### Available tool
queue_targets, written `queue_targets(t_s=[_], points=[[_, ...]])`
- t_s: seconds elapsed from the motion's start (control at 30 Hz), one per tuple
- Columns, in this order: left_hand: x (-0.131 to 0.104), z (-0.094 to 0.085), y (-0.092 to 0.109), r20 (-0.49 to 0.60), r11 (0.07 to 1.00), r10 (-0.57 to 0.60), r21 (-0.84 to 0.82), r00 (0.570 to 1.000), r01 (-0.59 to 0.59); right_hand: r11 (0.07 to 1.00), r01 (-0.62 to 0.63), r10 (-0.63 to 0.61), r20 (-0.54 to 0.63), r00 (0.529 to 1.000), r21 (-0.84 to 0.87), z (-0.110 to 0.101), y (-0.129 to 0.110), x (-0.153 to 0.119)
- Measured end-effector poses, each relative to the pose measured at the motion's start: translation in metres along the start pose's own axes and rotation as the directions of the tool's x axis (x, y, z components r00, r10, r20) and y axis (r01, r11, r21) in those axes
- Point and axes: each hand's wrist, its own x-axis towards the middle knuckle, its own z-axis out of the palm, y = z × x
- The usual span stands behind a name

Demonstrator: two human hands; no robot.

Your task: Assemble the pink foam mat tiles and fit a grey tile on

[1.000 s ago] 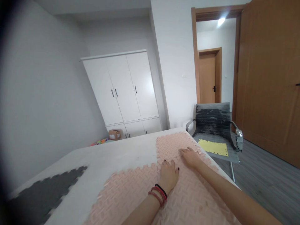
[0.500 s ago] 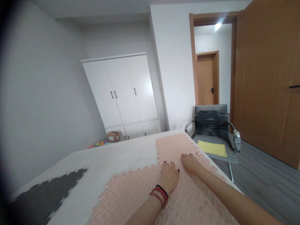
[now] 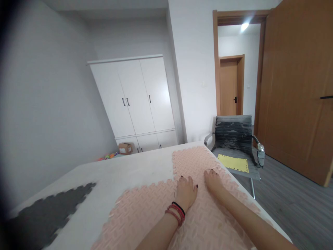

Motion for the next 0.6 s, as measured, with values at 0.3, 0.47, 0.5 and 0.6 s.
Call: queue_targets(t_s=[0.3,0.47,0.5,0.6], points=[[-0.004,-0.009,-0.003,0.027,0.998,-0.013,-0.055,1.000,0.015,0.997,-0.037,0.034,0.057,0.998,0.067,-0.005,0.046,0.020],[0.001,-0.014,-0.014,0.021,0.994,0.042,-0.103,0.999,-0.040,0.996,-0.074,0.073,0.016,0.997,0.045,0.012,0.069,0.007],[0.003,-0.014,-0.017,0.023,0.992,0.063,-0.112,0.998,-0.060,0.997,-0.068,0.068,0.008,0.998,0.040,0.016,0.071,0.004],[0.006,-0.014,-0.026,0.023,0.987,0.106,-0.126,0.994,-0.102,0.999,-0.041,0.041,-0.013,0.999,0.035,0.027,0.071,-0.002]])
